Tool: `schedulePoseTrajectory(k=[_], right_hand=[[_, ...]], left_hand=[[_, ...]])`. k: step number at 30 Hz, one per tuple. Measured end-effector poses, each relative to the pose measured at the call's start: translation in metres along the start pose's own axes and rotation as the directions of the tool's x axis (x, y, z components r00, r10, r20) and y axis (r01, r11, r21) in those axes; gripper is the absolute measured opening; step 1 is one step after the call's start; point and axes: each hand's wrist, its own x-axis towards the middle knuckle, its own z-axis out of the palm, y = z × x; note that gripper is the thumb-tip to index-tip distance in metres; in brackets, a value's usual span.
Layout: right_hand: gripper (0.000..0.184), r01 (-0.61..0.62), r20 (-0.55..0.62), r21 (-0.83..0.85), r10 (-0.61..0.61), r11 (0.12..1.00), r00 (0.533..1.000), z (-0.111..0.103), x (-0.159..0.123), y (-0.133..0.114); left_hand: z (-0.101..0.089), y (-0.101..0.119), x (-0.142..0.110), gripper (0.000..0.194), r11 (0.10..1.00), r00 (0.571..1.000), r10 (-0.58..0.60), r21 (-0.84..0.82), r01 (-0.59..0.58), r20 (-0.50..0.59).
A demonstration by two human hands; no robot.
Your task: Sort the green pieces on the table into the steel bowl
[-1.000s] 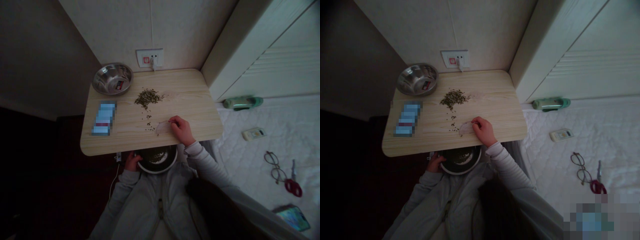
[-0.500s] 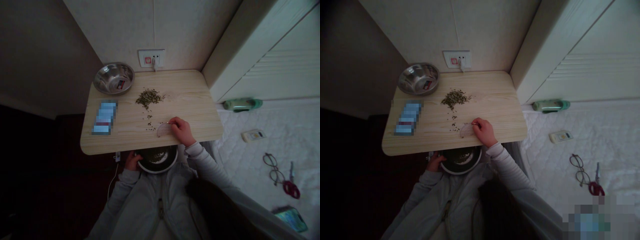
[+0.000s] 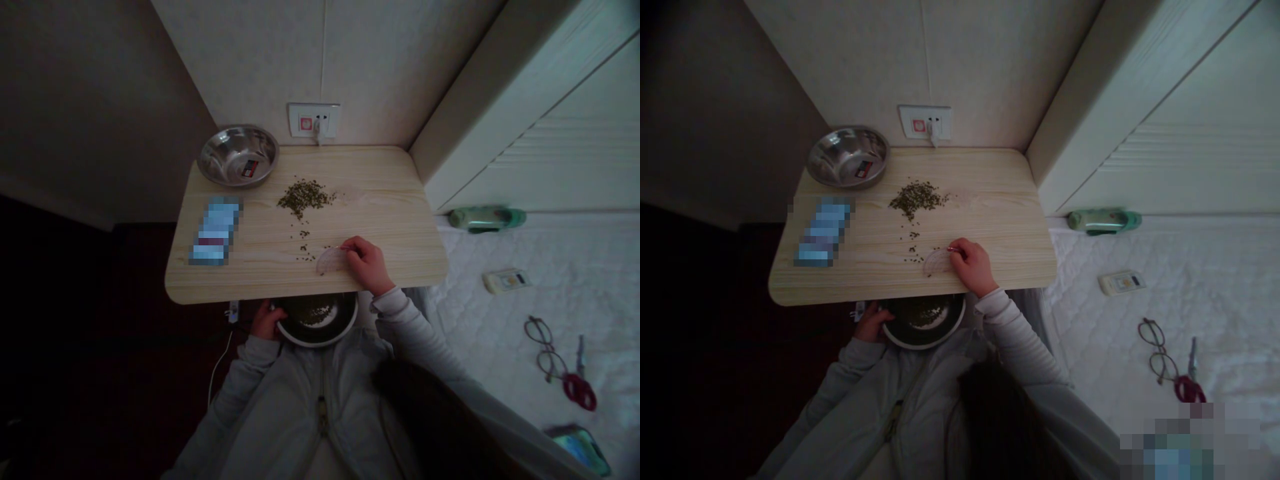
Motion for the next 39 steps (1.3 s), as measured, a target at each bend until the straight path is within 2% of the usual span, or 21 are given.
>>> schedulePoseTrajectory(k=[12, 20, 25, 39], right_hand=[[0.015, 0.042, 0.028, -0.071, -0.041, 0.997, 0.999, -0.001, 0.001, -0.001], [0.016, 0.022, -0.001, -0.038, -0.022, 0.999, 1.0, 0.0, 0.0, 0.0], [0.016, 0.066, 0.017, -0.067, -0.065, 0.996, 0.998, -0.001, 0.0, -0.002], [0.017, 0.046, 0.047, -0.036, -0.044, 0.998, 0.998, -0.003, -0.018, -0.007]], left_hand=[[-0.002, -0.007, 0.005, 0.029, 0.999, 0.998, -0.005, -0.04, 0.008, 0.056], [-0.002, -0.005, 0.004, 0.036, 0.999, 0.998, -0.026, -0.02, 0.027, 0.052], [-0.001, -0.006, 0.005, 0.036, 0.998, 0.998, -0.038, -0.055, 0.041, 0.046], [0.001, -0.007, 0.003, 0.028, 0.999, 0.999, -0.013, -0.035, 0.014, 0.051]])
